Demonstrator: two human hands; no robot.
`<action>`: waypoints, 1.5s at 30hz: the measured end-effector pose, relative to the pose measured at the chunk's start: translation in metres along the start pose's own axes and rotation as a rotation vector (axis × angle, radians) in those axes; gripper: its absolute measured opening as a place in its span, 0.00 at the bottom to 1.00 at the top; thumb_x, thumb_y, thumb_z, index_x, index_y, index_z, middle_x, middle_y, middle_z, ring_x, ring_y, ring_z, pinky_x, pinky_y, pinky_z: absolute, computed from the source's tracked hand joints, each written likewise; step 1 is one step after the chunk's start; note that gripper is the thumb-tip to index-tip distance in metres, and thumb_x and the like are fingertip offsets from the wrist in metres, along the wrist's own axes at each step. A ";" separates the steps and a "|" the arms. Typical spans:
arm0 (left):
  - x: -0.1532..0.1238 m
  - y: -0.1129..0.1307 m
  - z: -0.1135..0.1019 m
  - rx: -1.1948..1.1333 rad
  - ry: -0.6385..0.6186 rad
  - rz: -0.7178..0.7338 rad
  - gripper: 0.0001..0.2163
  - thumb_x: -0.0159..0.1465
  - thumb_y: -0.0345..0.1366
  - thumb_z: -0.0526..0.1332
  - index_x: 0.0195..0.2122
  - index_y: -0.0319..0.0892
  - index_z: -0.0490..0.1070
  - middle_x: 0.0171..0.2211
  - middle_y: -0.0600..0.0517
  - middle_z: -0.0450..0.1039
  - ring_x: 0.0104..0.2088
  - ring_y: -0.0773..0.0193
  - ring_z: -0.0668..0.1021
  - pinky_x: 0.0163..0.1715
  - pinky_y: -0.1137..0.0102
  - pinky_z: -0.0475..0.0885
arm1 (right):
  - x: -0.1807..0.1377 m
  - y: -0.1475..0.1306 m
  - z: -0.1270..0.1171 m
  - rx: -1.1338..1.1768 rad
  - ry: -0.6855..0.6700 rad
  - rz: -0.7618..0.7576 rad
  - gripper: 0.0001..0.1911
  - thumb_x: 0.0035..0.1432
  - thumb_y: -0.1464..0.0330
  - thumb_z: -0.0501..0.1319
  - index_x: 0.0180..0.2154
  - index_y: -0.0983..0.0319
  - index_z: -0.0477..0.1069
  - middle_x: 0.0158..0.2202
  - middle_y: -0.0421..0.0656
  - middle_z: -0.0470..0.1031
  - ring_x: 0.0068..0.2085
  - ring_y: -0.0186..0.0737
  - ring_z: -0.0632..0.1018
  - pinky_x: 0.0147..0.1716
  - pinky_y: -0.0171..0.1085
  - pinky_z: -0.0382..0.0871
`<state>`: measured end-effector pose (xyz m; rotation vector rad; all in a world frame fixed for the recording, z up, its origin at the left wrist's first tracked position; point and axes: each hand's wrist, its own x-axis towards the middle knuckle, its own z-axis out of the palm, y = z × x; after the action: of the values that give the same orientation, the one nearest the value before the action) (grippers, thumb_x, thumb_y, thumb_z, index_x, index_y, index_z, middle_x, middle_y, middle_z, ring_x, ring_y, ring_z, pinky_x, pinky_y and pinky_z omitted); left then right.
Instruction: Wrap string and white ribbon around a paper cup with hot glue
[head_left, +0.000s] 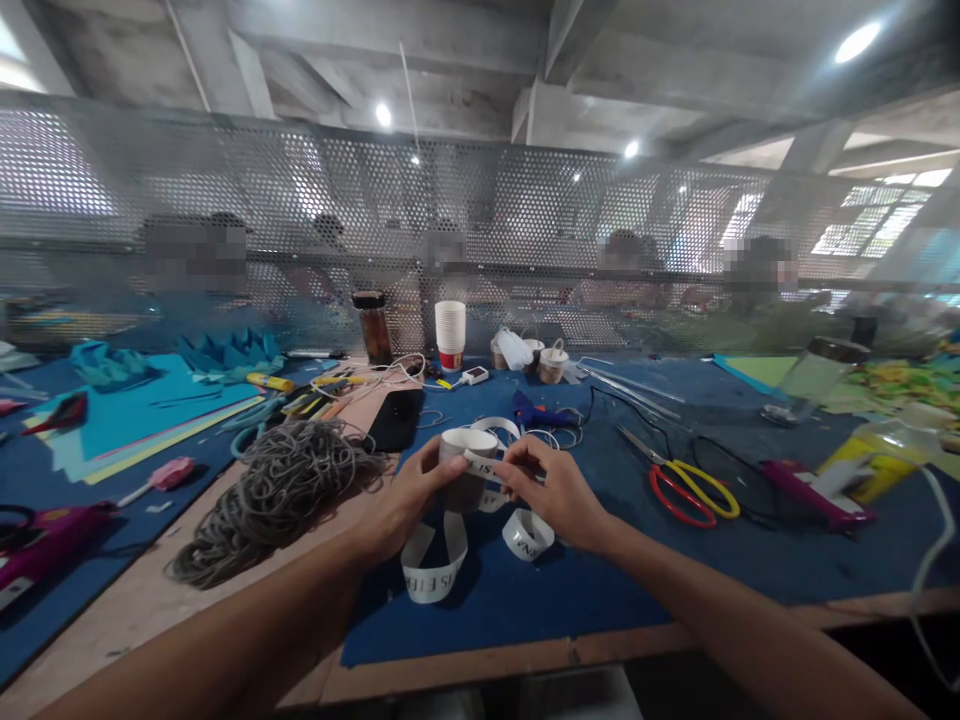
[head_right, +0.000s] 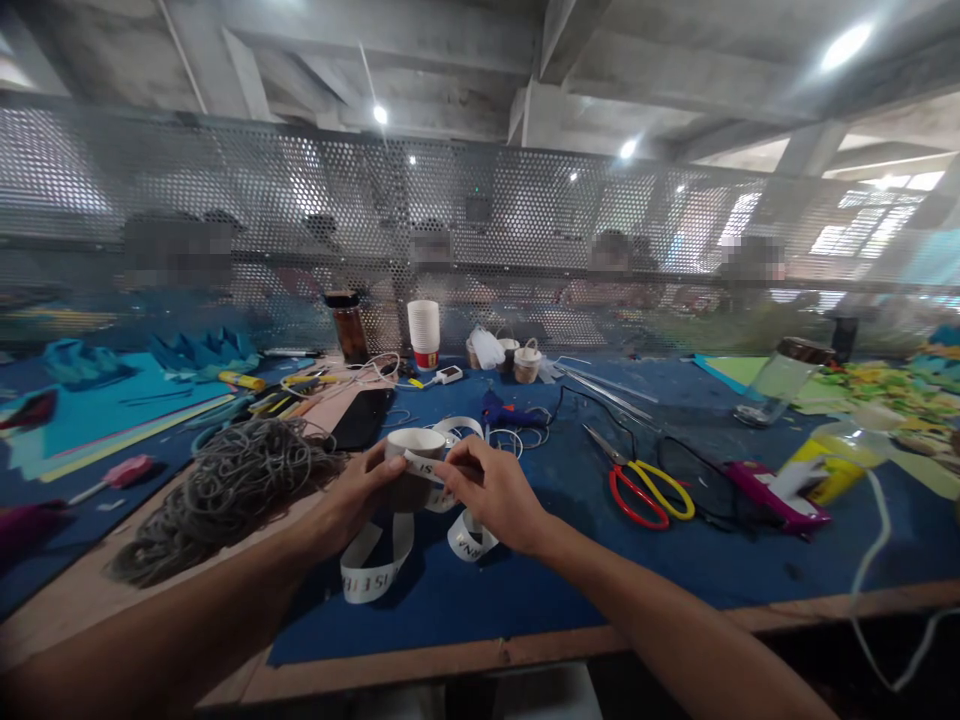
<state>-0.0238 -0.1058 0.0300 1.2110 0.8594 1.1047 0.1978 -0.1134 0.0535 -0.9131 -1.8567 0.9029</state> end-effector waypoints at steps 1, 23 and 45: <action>0.000 0.000 0.000 0.019 0.011 0.006 0.23 0.60 0.49 0.70 0.51 0.41 0.74 0.42 0.45 0.79 0.41 0.54 0.79 0.39 0.65 0.73 | 0.000 0.001 0.000 0.000 0.008 0.002 0.10 0.67 0.59 0.63 0.37 0.59 0.69 0.30 0.37 0.77 0.31 0.36 0.81 0.32 0.33 0.72; -0.002 0.003 0.003 0.122 0.045 0.028 0.25 0.58 0.53 0.69 0.50 0.41 0.74 0.39 0.46 0.79 0.40 0.53 0.79 0.38 0.65 0.72 | 0.000 0.003 0.000 -0.132 0.039 -0.064 0.10 0.68 0.60 0.61 0.38 0.59 0.70 0.32 0.39 0.78 0.30 0.35 0.79 0.31 0.33 0.70; 0.000 0.026 -0.020 -0.173 -0.120 -0.053 0.23 0.60 0.52 0.66 0.50 0.42 0.80 0.39 0.43 0.83 0.46 0.44 0.81 0.42 0.59 0.75 | 0.028 0.032 -0.053 -0.542 0.350 -0.088 0.12 0.72 0.60 0.55 0.44 0.59 0.73 0.41 0.44 0.80 0.39 0.40 0.80 0.41 0.37 0.70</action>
<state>-0.0474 -0.1009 0.0521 1.0927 0.6863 1.0313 0.2427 -0.0627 0.0560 -1.2113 -1.8359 0.1565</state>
